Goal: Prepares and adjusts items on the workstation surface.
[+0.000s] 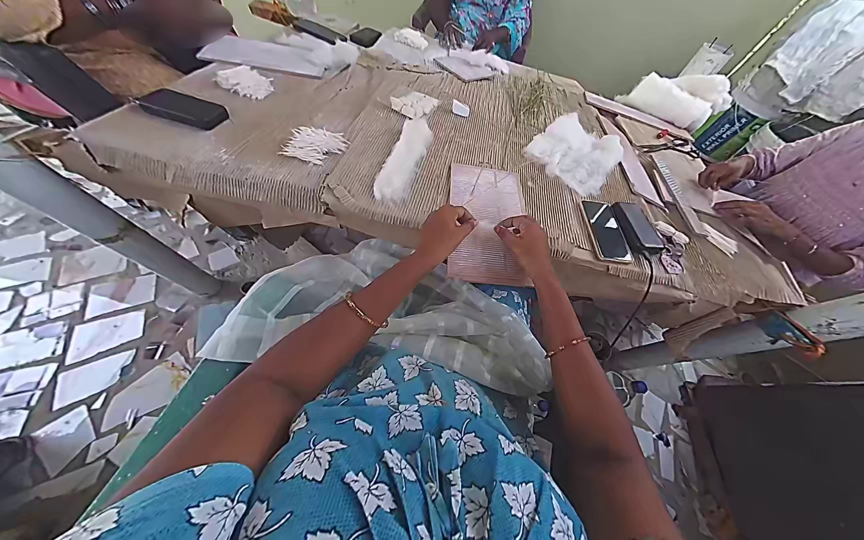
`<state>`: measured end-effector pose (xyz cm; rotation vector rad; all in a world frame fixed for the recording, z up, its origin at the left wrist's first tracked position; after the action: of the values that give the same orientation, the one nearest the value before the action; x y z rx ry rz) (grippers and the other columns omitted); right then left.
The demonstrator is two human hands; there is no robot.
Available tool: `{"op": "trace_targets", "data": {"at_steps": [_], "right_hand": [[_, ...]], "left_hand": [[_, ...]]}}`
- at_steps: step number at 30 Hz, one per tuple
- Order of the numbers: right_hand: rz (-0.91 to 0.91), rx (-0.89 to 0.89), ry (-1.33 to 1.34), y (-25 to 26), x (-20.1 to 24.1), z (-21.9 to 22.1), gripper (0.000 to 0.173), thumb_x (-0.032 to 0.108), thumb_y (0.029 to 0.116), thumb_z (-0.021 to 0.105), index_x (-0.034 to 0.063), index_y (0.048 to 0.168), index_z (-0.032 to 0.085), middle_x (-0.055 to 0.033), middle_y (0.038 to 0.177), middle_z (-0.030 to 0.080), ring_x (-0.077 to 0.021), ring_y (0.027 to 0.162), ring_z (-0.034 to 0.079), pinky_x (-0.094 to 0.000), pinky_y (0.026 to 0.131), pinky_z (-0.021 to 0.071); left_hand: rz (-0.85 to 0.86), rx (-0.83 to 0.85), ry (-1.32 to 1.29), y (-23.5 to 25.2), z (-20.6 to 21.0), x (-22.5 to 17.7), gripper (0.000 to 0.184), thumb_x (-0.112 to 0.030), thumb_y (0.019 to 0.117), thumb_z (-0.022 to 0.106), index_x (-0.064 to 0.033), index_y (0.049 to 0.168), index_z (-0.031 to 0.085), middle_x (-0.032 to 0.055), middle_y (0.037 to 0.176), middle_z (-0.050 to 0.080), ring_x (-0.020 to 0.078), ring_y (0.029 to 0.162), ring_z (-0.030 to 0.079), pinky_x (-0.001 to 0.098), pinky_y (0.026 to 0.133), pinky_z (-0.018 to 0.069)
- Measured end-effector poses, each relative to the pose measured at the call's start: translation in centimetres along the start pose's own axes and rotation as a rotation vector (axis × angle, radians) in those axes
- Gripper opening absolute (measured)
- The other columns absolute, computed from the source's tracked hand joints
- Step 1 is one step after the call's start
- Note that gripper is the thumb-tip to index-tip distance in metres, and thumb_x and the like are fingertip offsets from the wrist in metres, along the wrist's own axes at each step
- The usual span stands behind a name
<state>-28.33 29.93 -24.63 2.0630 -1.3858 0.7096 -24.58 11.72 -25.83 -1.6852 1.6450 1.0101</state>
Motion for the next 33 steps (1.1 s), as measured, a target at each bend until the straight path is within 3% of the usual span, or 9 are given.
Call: {"op": "trace_targets", "data": {"at_steps": [4,11,15,17,21,24,33], "right_hand": [[-0.059,-0.031,-0.139,-0.3,0.2,-0.4,0.020,0.021,0.0977,0.071,0.0018,0.103,0.076,-0.0222,0.117,0.067,-0.0412,0.114,0.060,-0.0597,0.100,0.0438],[-0.033,-0.008,-0.167,-0.8,0.1,-1.1,0.019,0.022,0.0967,0.072,0.0064,0.108,0.076,-0.0226,0.125,0.063,-0.0449,0.122,0.054,-0.0647,0.097,0.0423],[-0.175,-0.066,-0.128,-0.6,0.3,-0.7,0.019,0.020,0.0981,0.070,0.0098,0.112,0.076,-0.0203,0.127,0.062,-0.0444,0.122,0.053,-0.0654,0.099,0.0399],[-0.229,-0.062,-0.148,-0.7,0.8,0.0,0.019,0.021,0.0984,0.070,0.0120,0.113,0.077,-0.0205,0.135,0.058,-0.0458,0.126,0.050,-0.0674,0.098,0.0392],[-0.231,-0.048,-0.227,-0.3,0.7,1.4,0.018,0.025,0.0968,0.071,0.0180,0.111,0.079,-0.0176,0.140,0.057,-0.0446,0.134,0.045,-0.0679,0.100,0.0355],[-0.216,-0.067,-0.246,0.1,0.3,1.6,0.016,0.025,0.0967,0.070,0.0160,0.106,0.079,-0.0163,0.137,0.060,-0.0430,0.135,0.045,-0.0666,0.103,0.0349],[-0.206,-0.045,-0.243,-0.9,0.9,0.9,0.014,0.020,0.0981,0.069,0.0126,0.107,0.077,-0.0198,0.138,0.057,-0.0455,0.133,0.045,-0.0690,0.101,0.0357]], "left_hand": [[0.029,-0.001,0.087,0.0,0.3,0.4,0.026,-0.024,0.1024,0.064,-0.0003,0.104,0.074,0.0189,0.100,0.069,0.0346,0.097,0.066,0.0571,0.088,0.0504],[0.037,0.020,0.171,-0.1,0.6,0.2,0.022,-0.024,0.1006,0.066,-0.0041,0.108,0.073,0.0191,0.106,0.067,0.0375,0.104,0.064,0.0588,0.090,0.0493],[0.052,0.027,0.193,-0.1,0.8,0.3,0.022,-0.024,0.1016,0.065,-0.0052,0.109,0.074,0.0198,0.109,0.066,0.0380,0.107,0.063,0.0569,0.093,0.0486],[0.067,0.025,0.209,-0.1,0.9,0.2,0.022,-0.024,0.1019,0.065,-0.0054,0.109,0.074,0.0197,0.108,0.066,0.0374,0.106,0.062,0.0559,0.093,0.0482],[0.063,0.023,0.219,-0.2,0.9,0.0,0.022,-0.023,0.1019,0.065,-0.0052,0.109,0.074,0.0195,0.109,0.066,0.0372,0.107,0.062,0.0557,0.094,0.0480],[0.071,0.022,0.225,-0.1,0.9,0.2,0.022,-0.023,0.1022,0.064,-0.0050,0.110,0.074,0.0191,0.109,0.066,0.0364,0.108,0.063,0.0547,0.095,0.0478],[0.061,0.015,0.228,-0.3,0.7,0.0,0.022,-0.022,0.1031,0.063,-0.0045,0.110,0.074,0.0189,0.111,0.066,0.0370,0.110,0.062,0.0557,0.096,0.0479]]}}
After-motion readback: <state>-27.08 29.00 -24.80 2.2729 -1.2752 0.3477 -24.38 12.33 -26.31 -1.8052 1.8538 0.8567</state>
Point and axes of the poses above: each hand's wrist, its own y-axis towards the middle knuckle, its own z-axis out of the palm, x = y × z, the point moved 5 cm from there along y, towards the middle knuckle
